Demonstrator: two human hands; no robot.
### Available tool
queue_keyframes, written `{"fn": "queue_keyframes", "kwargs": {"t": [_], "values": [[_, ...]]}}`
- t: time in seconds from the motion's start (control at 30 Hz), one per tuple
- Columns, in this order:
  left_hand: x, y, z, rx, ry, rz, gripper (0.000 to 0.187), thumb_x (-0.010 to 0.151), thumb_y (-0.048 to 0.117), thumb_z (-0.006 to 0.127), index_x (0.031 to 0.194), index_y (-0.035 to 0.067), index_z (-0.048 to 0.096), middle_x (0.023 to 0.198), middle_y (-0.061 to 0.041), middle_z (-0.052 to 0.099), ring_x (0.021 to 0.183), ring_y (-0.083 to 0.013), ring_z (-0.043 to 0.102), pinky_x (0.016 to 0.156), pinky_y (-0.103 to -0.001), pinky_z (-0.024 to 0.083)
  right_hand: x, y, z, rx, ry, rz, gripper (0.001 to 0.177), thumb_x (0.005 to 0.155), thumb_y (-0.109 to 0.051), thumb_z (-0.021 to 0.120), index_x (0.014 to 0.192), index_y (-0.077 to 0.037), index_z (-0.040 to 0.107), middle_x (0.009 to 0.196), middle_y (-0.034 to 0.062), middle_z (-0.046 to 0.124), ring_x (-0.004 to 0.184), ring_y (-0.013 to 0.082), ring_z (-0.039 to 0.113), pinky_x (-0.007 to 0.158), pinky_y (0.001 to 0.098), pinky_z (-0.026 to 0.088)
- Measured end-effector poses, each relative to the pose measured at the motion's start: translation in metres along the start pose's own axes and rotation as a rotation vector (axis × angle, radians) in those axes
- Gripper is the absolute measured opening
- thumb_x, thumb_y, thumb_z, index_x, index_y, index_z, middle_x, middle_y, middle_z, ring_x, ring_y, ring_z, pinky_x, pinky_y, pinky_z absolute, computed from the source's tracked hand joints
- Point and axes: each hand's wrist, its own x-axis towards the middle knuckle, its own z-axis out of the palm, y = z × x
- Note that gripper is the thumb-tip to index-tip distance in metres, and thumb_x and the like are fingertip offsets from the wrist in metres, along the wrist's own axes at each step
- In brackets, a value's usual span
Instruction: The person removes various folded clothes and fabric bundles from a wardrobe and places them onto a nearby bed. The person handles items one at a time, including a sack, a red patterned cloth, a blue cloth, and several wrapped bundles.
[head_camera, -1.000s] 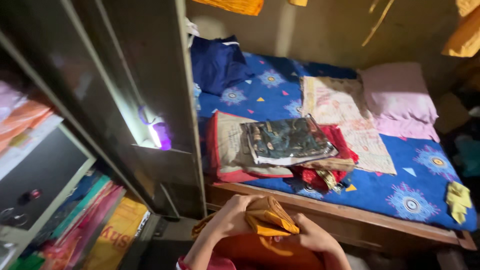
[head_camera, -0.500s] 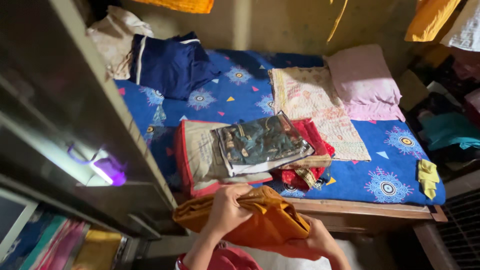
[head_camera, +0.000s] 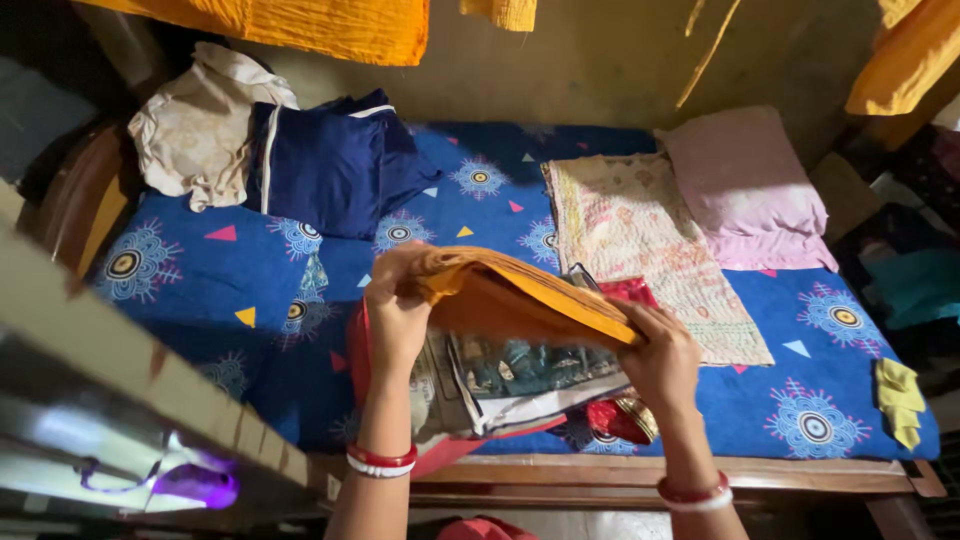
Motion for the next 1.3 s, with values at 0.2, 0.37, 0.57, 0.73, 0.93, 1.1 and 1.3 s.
{"fn": "queue_keyframes", "kwargs": {"t": [0.2, 0.37, 0.57, 0.73, 0.93, 1.1, 1.3], "values": [[-0.066, -0.113, -0.011, 0.418, 0.237, -0.087, 0.056, 0.070, -0.012, 0.081, 0.120, 0.010, 0.065, 0.142, -0.020, 0.053, 0.136, -0.0372, 0.049, 0.111, -0.048, 0.043, -0.006, 0.019, 0.108, -0.016, 0.066, -0.164, 0.039, 0.078, 0.005, 0.071, 0.112, -0.013, 0.077, 0.111, 0.0065, 0.077, 0.112, 0.0268, 0.068, 0.091, 0.0425, 0.050], [-0.211, -0.224, -0.033, 0.799, 0.334, -0.649, 0.052, 0.066, 0.004, 0.089, 0.112, 0.022, 0.072, 0.137, -0.016, 0.054, 0.132, -0.0398, 0.048, 0.111, -0.049, 0.039, -0.081, 0.047, 0.184, 0.070, -0.250, -0.128, 0.033, 0.081, -0.004, 0.067, 0.112, -0.014, 0.076, 0.119, 0.0055, 0.074, 0.121, 0.0279, 0.063, 0.102, 0.0451, 0.045], [-0.277, -0.235, -0.040, 0.970, 0.294, -0.815, 0.041, 0.071, 0.001, 0.077, 0.101, 0.028, 0.070, 0.153, -0.012, 0.044, 0.147, -0.0435, 0.028, 0.110, -0.077, 0.013, -0.125, 0.065, 0.196, -0.019, -0.337, -0.147, 0.057, 0.078, 0.000, 0.060, 0.132, -0.014, 0.065, 0.141, 0.0040, 0.062, 0.136, 0.0277, 0.051, 0.116, 0.0484, 0.032], [-0.260, -0.209, -0.038, 1.011, 0.217, -0.818, 0.052, 0.068, 0.000, 0.075, 0.108, 0.033, 0.066, 0.158, -0.008, 0.039, 0.154, -0.0380, 0.025, 0.113, -0.076, 0.013, -0.133, 0.062, 0.192, -0.040, -0.366, -0.164, 0.058, 0.081, -0.003, 0.060, 0.138, -0.013, 0.059, 0.149, 0.0052, 0.054, 0.140, 0.0285, 0.044, 0.118, 0.0501, 0.027], [-0.232, -0.146, -0.017, 0.909, 0.107, -0.603, 0.066, 0.064, -0.011, 0.068, 0.116, 0.029, 0.068, 0.159, -0.014, 0.035, 0.153, -0.0434, 0.022, 0.115, -0.073, 0.013, -0.138, 0.052, 0.184, 0.022, -0.365, -0.081, 0.053, 0.079, -0.009, 0.066, 0.132, -0.010, 0.062, 0.142, 0.0099, 0.059, 0.137, 0.0311, 0.049, 0.117, 0.0493, 0.030], [-0.209, -0.078, 0.002, 0.532, 0.106, -0.368, 0.057, 0.071, -0.014, 0.059, 0.115, 0.019, 0.073, 0.150, -0.016, 0.051, 0.142, -0.0394, 0.044, 0.115, -0.050, 0.036, -0.130, 0.028, 0.150, 0.177, -0.292, 0.058, 0.045, 0.086, -0.016, 0.072, 0.130, -0.009, 0.066, 0.137, 0.0146, 0.063, 0.128, 0.0359, 0.056, 0.114, 0.0500, 0.037], [-0.196, 0.030, 0.013, 0.264, -0.014, -0.188, 0.031, 0.087, -0.007, 0.063, 0.113, 0.006, 0.073, 0.134, -0.017, 0.068, 0.138, -0.0379, 0.053, 0.115, -0.047, 0.040, -0.130, -0.026, 0.081, 0.399, -0.071, 0.070, 0.035, 0.092, -0.007, 0.068, 0.127, -0.005, 0.068, 0.133, 0.0140, 0.068, 0.126, 0.0318, 0.064, 0.104, 0.0389, 0.049]]}}
